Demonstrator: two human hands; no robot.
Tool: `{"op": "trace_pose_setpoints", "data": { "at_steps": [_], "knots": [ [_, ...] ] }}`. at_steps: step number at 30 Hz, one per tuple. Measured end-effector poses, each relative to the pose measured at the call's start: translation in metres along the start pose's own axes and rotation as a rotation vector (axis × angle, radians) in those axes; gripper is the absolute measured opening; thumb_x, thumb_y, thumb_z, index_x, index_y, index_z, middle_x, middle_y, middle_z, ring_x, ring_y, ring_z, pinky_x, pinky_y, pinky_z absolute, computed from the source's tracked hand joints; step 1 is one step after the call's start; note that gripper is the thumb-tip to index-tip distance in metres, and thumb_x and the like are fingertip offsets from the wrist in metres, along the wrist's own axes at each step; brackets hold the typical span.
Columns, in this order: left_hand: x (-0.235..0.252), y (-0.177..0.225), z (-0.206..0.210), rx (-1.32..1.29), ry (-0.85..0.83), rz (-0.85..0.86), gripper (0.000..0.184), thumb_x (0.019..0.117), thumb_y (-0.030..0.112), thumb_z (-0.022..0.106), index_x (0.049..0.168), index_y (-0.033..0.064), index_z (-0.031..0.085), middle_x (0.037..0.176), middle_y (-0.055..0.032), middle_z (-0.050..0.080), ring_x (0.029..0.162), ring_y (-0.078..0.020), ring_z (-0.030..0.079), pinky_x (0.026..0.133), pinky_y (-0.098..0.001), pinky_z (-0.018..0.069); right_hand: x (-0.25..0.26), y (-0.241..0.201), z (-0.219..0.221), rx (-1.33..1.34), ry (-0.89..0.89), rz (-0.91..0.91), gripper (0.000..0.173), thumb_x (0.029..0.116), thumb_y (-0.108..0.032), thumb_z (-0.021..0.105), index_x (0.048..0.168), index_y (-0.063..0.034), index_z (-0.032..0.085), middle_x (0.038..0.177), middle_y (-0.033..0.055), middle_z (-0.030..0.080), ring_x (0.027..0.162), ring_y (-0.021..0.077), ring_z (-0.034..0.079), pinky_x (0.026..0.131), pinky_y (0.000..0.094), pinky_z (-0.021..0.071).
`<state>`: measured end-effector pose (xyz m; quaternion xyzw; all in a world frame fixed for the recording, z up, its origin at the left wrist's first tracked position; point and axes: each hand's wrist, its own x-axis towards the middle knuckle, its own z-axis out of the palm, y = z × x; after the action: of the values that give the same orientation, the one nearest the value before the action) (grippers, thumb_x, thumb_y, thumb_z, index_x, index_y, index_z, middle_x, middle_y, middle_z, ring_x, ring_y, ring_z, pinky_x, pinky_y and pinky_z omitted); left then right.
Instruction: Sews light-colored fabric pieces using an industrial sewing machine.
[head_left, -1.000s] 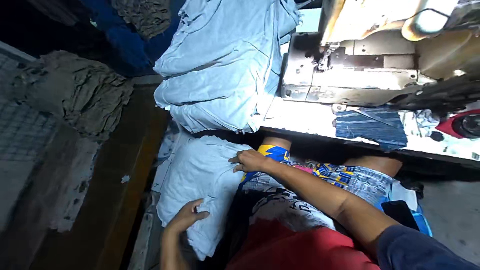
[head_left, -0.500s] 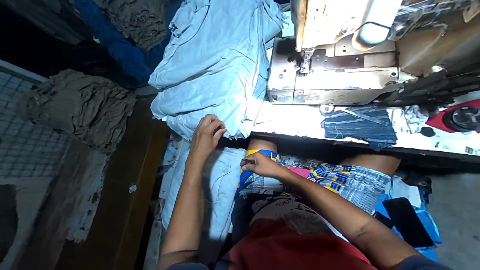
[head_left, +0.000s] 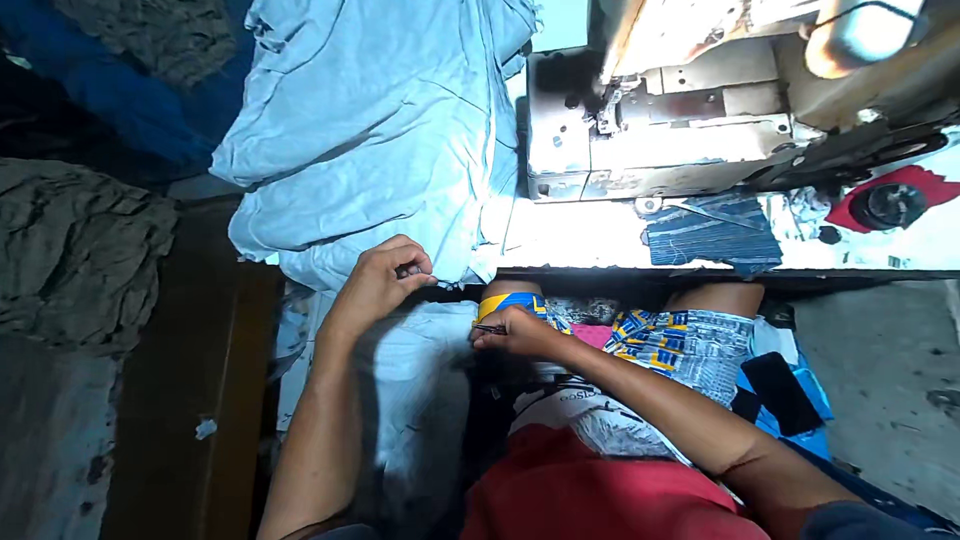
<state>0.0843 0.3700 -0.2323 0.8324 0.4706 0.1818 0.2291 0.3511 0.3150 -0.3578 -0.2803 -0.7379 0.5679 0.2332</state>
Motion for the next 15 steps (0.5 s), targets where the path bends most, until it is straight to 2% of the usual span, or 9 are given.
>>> {"op": "trace_pose_setpoints", "data": {
  "at_steps": [2, 4, 8, 12, 15],
  "knots": [
    [0.001, 0.004, -0.011, -0.075, 0.02, -0.018, 0.01, 0.0862, 0.016, 0.081, 0.09, 0.0159, 0.071, 0.101, 0.0028, 0.068, 0.078, -0.0082, 0.064, 0.065, -0.0264, 0.0558, 0.008, -0.017, 0.001, -0.02, 0.036, -0.028, 0.025, 0.103, -0.028, 0.062, 0.103, -0.0074, 0.076, 0.092, 0.004, 0.073, 0.084, 0.0098, 0.067, 0.081, 0.033, 0.0553],
    [0.004, 0.007, -0.019, -0.12, 0.033, -0.023, 0.011, 0.0866, 0.017, 0.081, 0.09, 0.0167, 0.071, 0.099, 0.0039, 0.068, 0.076, -0.0077, 0.063, 0.062, -0.0255, 0.0543, 0.016, -0.036, 0.003, -0.052, 0.187, -0.064, 0.025, 0.1019, -0.028, 0.064, 0.097, -0.0058, 0.076, 0.089, 0.0041, 0.071, 0.083, 0.0099, 0.066, 0.079, 0.0305, 0.055],
    [0.011, 0.016, -0.031, -0.171, 0.057, -0.044, 0.012, 0.0875, 0.017, 0.079, 0.09, 0.0174, 0.068, 0.093, 0.0042, 0.066, 0.069, -0.0077, 0.057, 0.056, -0.0246, 0.0466, 0.037, -0.069, 0.004, -0.094, 0.618, -0.027, 0.031, 0.0912, -0.032, 0.079, 0.08, -0.0071, 0.064, 0.075, 0.0018, 0.061, 0.063, 0.0088, 0.056, 0.058, 0.027, 0.0494],
    [0.023, 0.028, -0.039, -0.246, 0.064, -0.048, 0.013, 0.0866, 0.017, 0.08, 0.09, 0.0187, 0.068, 0.087, 0.0055, 0.066, 0.063, -0.008, 0.055, 0.05, -0.0238, 0.0442, 0.059, -0.095, -0.004, -0.019, 0.773, 0.128, 0.045, 0.078, -0.038, 0.089, 0.083, -0.0119, 0.053, 0.069, 0.0002, 0.052, 0.053, 0.0109, 0.048, 0.049, 0.0298, 0.0441],
    [0.033, 0.037, -0.038, -0.253, 0.088, -0.053, 0.014, 0.0856, 0.02, 0.082, 0.089, 0.0205, 0.068, 0.082, 0.0073, 0.065, 0.061, -0.0075, 0.055, 0.05, -0.0245, 0.0453, 0.079, -0.105, -0.006, 0.088, 0.847, 0.133, 0.042, 0.077, -0.028, 0.089, 0.089, -0.0109, 0.052, 0.071, 0.0032, 0.052, 0.054, 0.014, 0.047, 0.049, 0.0331, 0.0431]
  ]
}}
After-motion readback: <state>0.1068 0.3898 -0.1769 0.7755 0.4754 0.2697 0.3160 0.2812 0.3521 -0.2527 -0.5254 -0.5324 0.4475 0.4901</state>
